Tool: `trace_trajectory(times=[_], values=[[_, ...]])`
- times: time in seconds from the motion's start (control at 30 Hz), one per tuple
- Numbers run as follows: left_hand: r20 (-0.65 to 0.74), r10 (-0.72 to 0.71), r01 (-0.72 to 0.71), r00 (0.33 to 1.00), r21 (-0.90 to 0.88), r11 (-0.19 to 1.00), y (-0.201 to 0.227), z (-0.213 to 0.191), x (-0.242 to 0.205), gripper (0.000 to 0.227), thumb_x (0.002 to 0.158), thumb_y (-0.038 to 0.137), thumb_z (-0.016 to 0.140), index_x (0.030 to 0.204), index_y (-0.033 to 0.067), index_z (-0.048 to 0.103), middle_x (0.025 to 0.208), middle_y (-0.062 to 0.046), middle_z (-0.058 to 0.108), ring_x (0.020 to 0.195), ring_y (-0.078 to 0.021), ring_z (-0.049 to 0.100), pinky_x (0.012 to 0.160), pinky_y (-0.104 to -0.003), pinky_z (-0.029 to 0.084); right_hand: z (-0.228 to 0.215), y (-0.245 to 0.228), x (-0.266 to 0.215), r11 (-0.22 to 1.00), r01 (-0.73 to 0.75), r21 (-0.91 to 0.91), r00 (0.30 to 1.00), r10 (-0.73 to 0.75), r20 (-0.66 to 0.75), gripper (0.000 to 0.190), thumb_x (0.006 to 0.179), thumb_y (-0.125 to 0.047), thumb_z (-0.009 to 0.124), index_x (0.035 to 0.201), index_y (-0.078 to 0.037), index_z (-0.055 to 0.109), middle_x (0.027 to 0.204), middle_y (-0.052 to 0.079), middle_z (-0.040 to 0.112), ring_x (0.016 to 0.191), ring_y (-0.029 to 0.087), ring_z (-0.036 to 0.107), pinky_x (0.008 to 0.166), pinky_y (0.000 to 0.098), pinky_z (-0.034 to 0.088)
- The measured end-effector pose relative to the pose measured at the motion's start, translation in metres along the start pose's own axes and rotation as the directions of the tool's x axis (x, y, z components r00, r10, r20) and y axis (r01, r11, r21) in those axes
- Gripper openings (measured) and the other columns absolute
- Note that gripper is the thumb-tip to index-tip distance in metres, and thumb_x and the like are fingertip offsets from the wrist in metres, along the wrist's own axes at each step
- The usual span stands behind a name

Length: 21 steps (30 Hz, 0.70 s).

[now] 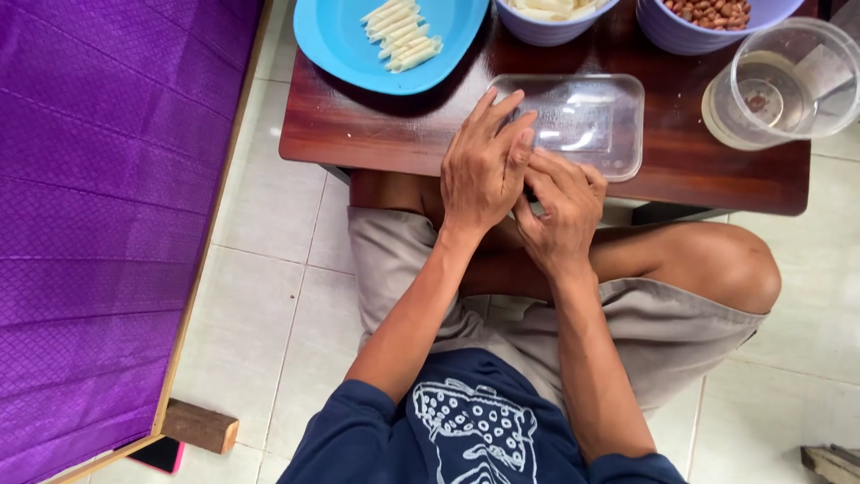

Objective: The person is assembling small nut rolls by placing peanuts inside a wrapper and rolling it up.

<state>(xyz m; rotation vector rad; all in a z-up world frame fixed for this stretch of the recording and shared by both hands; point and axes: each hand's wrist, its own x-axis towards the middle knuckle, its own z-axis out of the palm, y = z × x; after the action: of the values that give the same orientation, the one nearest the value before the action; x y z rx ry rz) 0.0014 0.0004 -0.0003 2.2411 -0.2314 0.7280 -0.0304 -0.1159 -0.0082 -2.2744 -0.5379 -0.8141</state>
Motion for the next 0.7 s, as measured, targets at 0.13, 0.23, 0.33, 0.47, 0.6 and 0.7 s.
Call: trace_trajectory(times=[0.13, 0.23, 0.33, 0.47, 0.6, 0.7], values=[[0.014, -0.036, 0.035, 0.999, 0.033, 0.999, 0.000, 0.001, 0.001, 0.047, 0.104, 0.041, 0.044, 0.113, 0.0093, 0.077, 0.136, -0.004, 0.064, 0.143, -0.0282, 0.049, 0.112, -0.042, 0.050, -0.001, -0.003, 0.002, 0.998, -0.013, 0.055, 1.000, 0.013, 0.013, 0.014, 0.085, -0.001, 0.079, 0.098, -0.001, 0.077, 0.117, 0.006, 0.076, 0.109, 0.021, 0.068, 0.099, 0.0353, 0.037], [0.011, -0.047, 0.047, 0.999, 0.041, 0.998, -0.002, 0.001, 0.002, 0.042, 0.103, 0.038, 0.047, 0.113, 0.0096, 0.076, 0.136, -0.005, 0.064, 0.142, -0.0295, 0.051, 0.113, -0.044, 0.050, 0.002, -0.005, 0.003, 0.999, -0.019, 0.028, 1.000, 0.019, -0.008, 0.009, 0.084, 0.003, 0.079, 0.090, -0.002, 0.075, 0.111, 0.004, 0.077, 0.104, 0.021, 0.064, 0.098, 0.0347, 0.036], [0.019, -0.047, 0.047, 0.999, 0.042, 0.998, -0.012, 0.008, 0.000, 0.038, 0.102, 0.035, 0.051, 0.114, 0.0103, 0.076, 0.137, -0.006, 0.065, 0.143, -0.0304, 0.051, 0.116, -0.045, 0.049, 0.005, 0.005, 0.000, 0.998, -0.048, 0.050, 0.999, 0.047, 0.017, 0.010, 0.083, 0.006, 0.076, 0.091, -0.001, 0.077, 0.112, 0.005, 0.076, 0.101, 0.023, 0.061, 0.098, 0.0366, 0.037], [-0.024, 0.041, -0.037, 0.999, 0.124, 0.992, -0.026, 0.020, -0.003, 0.042, 0.106, 0.045, 0.045, 0.117, 0.0183, 0.075, 0.136, -0.003, 0.064, 0.139, -0.0294, 0.056, 0.116, -0.044, 0.047, 0.005, 0.023, 0.000, 0.991, 0.070, 0.118, 0.997, -0.073, 0.024, 0.012, 0.091, -0.004, 0.082, 0.090, -0.014, 0.077, 0.109, 0.000, 0.077, 0.101, 0.030, 0.067, 0.092, 0.0390, 0.042], [-0.045, 0.014, -0.007, 0.999, 0.154, 0.988, -0.028, 0.030, -0.005, 0.042, 0.104, 0.049, 0.047, 0.118, 0.0199, 0.073, 0.137, -0.002, 0.063, 0.141, -0.0283, 0.056, 0.116, -0.047, 0.047, 0.001, 0.034, -0.008, 0.994, 0.111, -0.023, 0.992, -0.109, 0.064, 0.010, 0.094, -0.012, 0.087, 0.100, -0.011, 0.080, 0.117, 0.007, 0.075, 0.114, 0.033, 0.061, 0.114, 0.0455, 0.031], [0.058, -0.074, 0.067, 0.996, 0.111, 0.992, -0.008, 0.005, 0.003, 0.033, 0.098, 0.035, 0.059, 0.116, 0.0125, 0.075, 0.138, -0.004, 0.061, 0.142, -0.0269, 0.052, 0.118, -0.045, 0.046, -0.015, 0.006, 0.005, 1.000, -0.003, -0.029, 0.990, 0.007, 0.139, 0.017, 0.082, 0.002, 0.085, 0.098, -0.003, 0.081, 0.118, 0.007, 0.074, 0.106, 0.028, 0.060, 0.102, 0.0430, 0.039]])
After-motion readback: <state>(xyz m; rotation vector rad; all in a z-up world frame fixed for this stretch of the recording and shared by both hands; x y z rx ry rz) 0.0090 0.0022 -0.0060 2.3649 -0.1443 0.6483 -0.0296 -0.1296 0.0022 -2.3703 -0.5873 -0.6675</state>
